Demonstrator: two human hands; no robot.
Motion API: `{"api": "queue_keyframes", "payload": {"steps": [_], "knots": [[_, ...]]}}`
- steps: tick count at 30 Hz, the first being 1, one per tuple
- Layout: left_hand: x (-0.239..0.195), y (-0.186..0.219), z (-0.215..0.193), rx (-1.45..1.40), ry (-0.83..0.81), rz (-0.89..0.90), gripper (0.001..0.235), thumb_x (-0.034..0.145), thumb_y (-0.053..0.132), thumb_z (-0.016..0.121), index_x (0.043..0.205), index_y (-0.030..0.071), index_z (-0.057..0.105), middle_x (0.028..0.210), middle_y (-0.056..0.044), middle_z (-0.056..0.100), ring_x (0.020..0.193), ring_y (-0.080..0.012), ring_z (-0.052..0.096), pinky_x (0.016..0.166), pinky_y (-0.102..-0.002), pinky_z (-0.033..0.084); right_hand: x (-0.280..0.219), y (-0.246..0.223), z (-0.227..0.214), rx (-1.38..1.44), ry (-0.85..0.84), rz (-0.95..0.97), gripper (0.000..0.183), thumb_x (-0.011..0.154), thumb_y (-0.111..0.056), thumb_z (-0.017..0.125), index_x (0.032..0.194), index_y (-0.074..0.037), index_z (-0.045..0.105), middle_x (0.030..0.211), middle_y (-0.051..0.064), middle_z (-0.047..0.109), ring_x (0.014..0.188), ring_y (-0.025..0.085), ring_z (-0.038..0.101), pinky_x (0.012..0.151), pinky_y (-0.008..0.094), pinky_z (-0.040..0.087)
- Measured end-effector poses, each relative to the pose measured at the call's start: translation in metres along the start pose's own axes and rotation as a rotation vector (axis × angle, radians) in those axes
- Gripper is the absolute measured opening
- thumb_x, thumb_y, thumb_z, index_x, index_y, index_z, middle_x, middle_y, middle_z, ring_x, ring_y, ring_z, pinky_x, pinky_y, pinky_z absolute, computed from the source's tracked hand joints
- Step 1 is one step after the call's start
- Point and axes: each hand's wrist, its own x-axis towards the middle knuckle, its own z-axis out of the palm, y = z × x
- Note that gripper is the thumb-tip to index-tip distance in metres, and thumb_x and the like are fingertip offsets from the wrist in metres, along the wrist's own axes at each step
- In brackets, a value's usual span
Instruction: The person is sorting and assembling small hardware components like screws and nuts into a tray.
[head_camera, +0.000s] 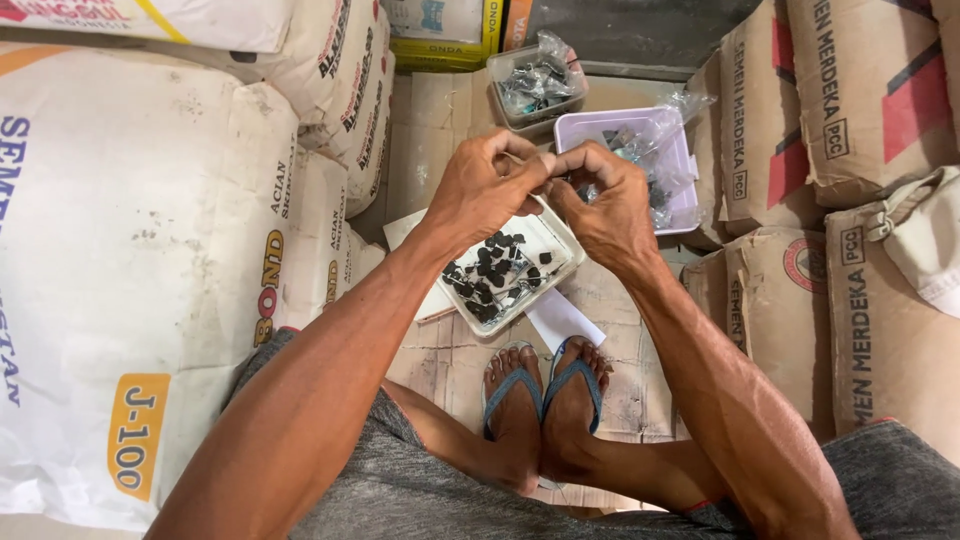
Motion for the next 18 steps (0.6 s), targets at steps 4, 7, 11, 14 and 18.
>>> {"api": "queue_keyframes", "payload": {"steps": [4, 7, 11, 14, 18], "knots": [[0.011, -0.018, -0.001, -0.092, -0.029, -0.046, 0.025, 0.083, 0.020, 0.080, 0.093, -0.001, 0.072, 0.076, -0.014, 0.075, 0.064, -0.0146, 0.077, 0.061, -0.024, 0.065, -0.002, -0.004, 0.003, 0.000, -0.012, 0.015, 0.014, 0.088, 0.010, 0.080, 0.099, 0.002, 0.075, 0.087, 0.011, 0.067, 0.078, 0.013, 0.065, 0.070, 0.028, 0.057], [0.024, -0.040, -0.003, -0.114, -0.002, -0.075, 0.040, 0.070, 0.025, 0.095, 0.088, -0.002, 0.071, 0.071, -0.017, 0.073, 0.058, -0.0187, 0.076, 0.058, -0.028, 0.067, -0.004, 0.001, 0.006, 0.139, -0.038, 0.124, 0.015, 0.087, 0.009, 0.079, 0.099, 0.002, 0.074, 0.085, 0.007, 0.067, 0.079, 0.007, 0.063, 0.072, 0.025, 0.059], [0.038, -0.073, 0.005, 0.067, 0.104, -0.131, 0.037, 0.063, 0.022, 0.096, 0.081, 0.000, 0.073, 0.067, -0.017, 0.069, 0.058, -0.0216, 0.074, 0.052, -0.028, 0.066, -0.013, 0.029, -0.003, 0.147, -0.173, 0.344, 0.017, 0.088, 0.002, 0.080, 0.103, -0.002, 0.074, 0.080, 0.006, 0.068, 0.075, 0.009, 0.065, 0.071, 0.026, 0.057], [0.046, -0.095, 0.007, 0.226, 0.113, -0.159, 0.032, 0.062, 0.024, 0.095, 0.076, 0.004, 0.074, 0.065, -0.016, 0.069, 0.059, -0.0246, 0.074, 0.049, -0.033, 0.064, -0.028, 0.039, -0.009, 0.127, -0.222, 0.471, 0.018, 0.086, 0.001, 0.080, 0.103, -0.002, 0.073, 0.082, 0.004, 0.067, 0.077, 0.010, 0.065, 0.073, 0.026, 0.056], [0.067, -0.117, -0.016, 0.453, 0.098, -0.123, 0.022, 0.071, 0.021, 0.091, 0.071, 0.009, 0.072, 0.061, -0.010, 0.069, 0.058, -0.0236, 0.073, 0.049, -0.033, 0.058, -0.043, 0.055, -0.013, -0.065, -0.365, 0.523, 0.015, 0.087, 0.002, 0.072, 0.102, 0.001, 0.076, 0.079, 0.008, 0.066, 0.076, 0.016, 0.057, 0.070, 0.031, 0.049]]}}
